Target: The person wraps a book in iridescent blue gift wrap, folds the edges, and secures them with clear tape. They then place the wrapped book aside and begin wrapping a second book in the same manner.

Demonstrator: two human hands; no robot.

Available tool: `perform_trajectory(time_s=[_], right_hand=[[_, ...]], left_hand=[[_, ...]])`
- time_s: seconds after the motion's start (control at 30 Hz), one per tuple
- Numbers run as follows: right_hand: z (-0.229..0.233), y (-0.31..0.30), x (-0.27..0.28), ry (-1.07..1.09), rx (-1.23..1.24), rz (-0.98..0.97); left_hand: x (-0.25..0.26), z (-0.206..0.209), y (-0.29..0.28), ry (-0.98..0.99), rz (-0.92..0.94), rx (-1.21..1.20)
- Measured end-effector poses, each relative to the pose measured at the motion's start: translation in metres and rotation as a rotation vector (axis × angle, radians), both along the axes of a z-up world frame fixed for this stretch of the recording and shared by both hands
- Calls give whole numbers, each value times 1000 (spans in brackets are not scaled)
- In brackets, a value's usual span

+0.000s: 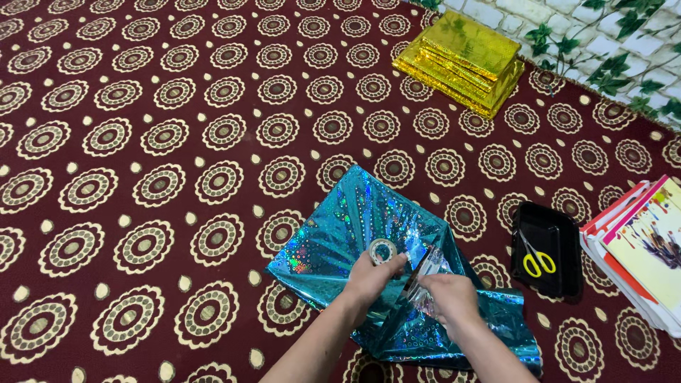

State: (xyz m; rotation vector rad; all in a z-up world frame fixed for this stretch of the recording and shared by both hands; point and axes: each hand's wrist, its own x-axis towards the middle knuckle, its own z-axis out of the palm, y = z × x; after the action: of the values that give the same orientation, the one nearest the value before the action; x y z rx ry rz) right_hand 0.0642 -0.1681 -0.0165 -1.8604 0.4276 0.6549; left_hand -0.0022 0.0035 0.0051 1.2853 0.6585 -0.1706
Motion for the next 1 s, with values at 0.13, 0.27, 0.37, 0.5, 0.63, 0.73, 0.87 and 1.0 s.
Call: perform_trajectory(time_s=[0.13, 0.27, 0.37, 0.5, 0.63, 0.73, 0.87, 1.0], right_hand=[[-13, -1, 15, 123, 48, 22], [-24, -2, 18, 110, 27, 38], [-28, 0, 20, 134, 44, 21], [-27, 1, 23, 167, 41, 42], [-23, 2, 23, 167, -5, 91], [-21, 2, 22, 176, 3, 59], [-23, 4, 21, 188, 45, -23], [-26, 4, 22, 176, 49, -5]], left_hand=[[0, 2, 1, 47, -24, 7], [0, 4, 1, 64, -32, 8], [-1, 1, 0, 33, -14, 1], [0, -4, 0, 4, -9, -13], [0, -6, 1, -7, -23, 2], [-1, -7, 1, -11, -17, -8], [0, -11, 0, -42, -5, -9], [1, -13, 0, -97, -2, 4]])
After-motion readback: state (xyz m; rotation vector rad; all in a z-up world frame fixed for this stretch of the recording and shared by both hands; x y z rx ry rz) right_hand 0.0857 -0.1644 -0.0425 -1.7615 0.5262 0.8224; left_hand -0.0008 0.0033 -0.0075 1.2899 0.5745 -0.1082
